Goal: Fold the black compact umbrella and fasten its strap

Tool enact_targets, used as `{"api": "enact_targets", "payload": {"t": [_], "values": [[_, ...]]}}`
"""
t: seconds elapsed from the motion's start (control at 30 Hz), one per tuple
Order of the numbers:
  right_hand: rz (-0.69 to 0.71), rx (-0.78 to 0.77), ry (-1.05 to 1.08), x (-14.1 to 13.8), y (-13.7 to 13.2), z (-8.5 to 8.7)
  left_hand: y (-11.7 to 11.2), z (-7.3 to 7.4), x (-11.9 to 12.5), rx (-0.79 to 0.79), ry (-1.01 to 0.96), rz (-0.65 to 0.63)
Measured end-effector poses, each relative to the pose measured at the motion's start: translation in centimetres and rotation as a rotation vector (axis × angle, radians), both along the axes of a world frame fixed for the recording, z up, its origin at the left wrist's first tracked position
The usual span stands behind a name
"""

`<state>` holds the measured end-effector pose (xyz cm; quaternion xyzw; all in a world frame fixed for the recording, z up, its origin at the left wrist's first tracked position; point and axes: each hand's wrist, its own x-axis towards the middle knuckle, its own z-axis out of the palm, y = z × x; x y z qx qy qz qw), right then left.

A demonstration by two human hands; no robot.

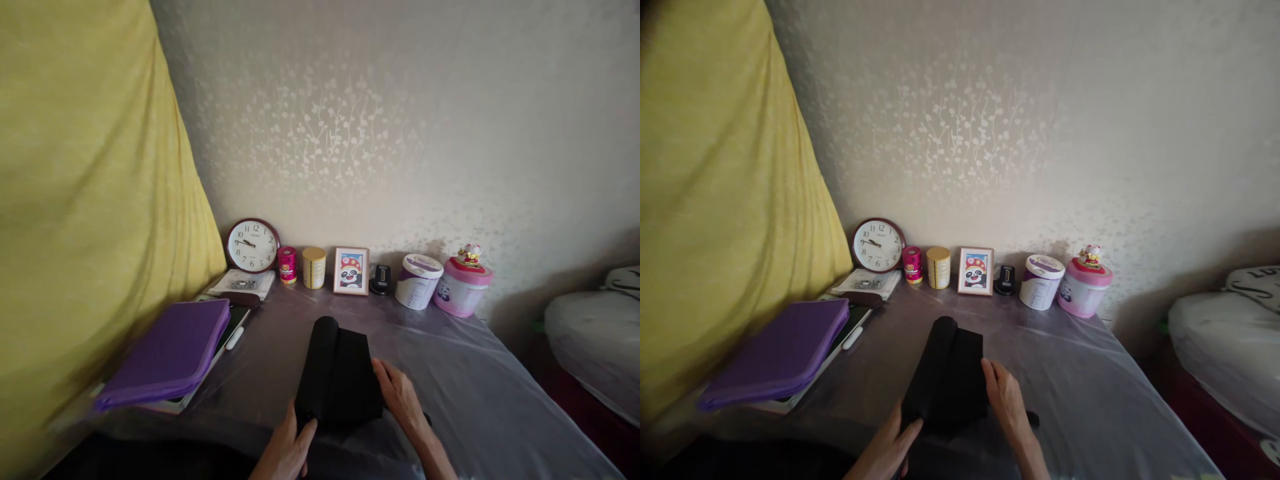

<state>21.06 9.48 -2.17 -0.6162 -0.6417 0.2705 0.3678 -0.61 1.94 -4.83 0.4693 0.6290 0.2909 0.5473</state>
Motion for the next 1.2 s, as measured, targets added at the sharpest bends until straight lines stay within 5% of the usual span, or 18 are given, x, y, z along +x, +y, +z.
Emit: {"api": "enact_targets", "payload": {"t": [0.2, 0.33, 0.63, 0.87, 0.97, 1.2], "values": [[-0.024, 0.004, -0.094, -0.9, 0.1, 0.2, 0.1, -0.1, 0.4, 0.003, 0.015, 0.046], [0.026, 0.023, 0.050, -1.7, 1.0, 0.4, 0.2, -0.6, 0.3, 0.034, 0.023, 0.037], [0.181, -0.024, 0.355, -9.0, 2.6, 1.8, 0.4, -0.9, -0.3, 0.063, 0.162, -0.073], [0.176, -0.042, 0.064, -13.0, 3.4, 0.2, 0.6, -0.9, -0.1, 0.098, 0.364, -0.080], [0.197, -0.071, -0.074, -13.3, 3.3, 0.1, 0.7, -0.8, -0.1, 0.034, 0.450, -0.121], [0.210, -0.086, -0.252, -13.2, 3.1, 0.5, -0.3, 0.4, -1.0, 0.160, 0.708, -0.238]]}}
